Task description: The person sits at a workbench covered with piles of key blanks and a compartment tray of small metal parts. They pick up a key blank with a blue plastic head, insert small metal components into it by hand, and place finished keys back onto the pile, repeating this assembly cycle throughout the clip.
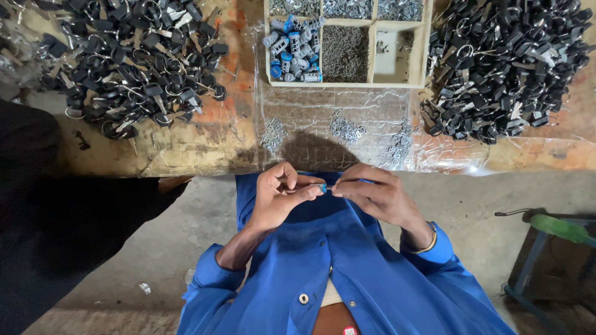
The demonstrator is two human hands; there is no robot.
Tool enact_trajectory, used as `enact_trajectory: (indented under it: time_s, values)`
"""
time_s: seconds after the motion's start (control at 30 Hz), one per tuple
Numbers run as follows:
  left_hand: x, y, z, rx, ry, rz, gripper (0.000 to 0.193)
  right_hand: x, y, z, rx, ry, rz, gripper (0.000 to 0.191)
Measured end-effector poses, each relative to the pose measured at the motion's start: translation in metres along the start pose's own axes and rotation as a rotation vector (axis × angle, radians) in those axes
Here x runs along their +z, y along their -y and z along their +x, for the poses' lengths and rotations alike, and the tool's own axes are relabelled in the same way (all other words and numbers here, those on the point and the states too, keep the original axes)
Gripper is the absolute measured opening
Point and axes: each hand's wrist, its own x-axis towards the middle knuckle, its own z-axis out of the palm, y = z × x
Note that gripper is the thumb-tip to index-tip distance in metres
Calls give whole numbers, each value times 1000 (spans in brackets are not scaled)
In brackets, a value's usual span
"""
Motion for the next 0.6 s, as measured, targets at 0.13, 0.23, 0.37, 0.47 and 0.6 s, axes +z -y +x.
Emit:
enact_trajectory:
  time_s: [0.13, 0.23, 0.37, 0.47, 0.6]
  values:
    - [1, -2, -3, 14, 15, 2, 41, 2, 2, -3, 23, -6, -2, 18]
    - [2, -3, -4, 13, 16, -10, 42, 4, 3, -4, 5, -7, -32, 17]
    - [2, -5, -8, 77, 23, 15, 45, 9, 9, -4, 75, 10, -126, 18]
    - [0, -5, -8, 41, 8, 19, 44, 13, 11, -3, 58, 49, -216, 25]
    - [2, 0, -7, 68, 31, 81, 48, 13, 6, -5, 15, 95, -278, 26]
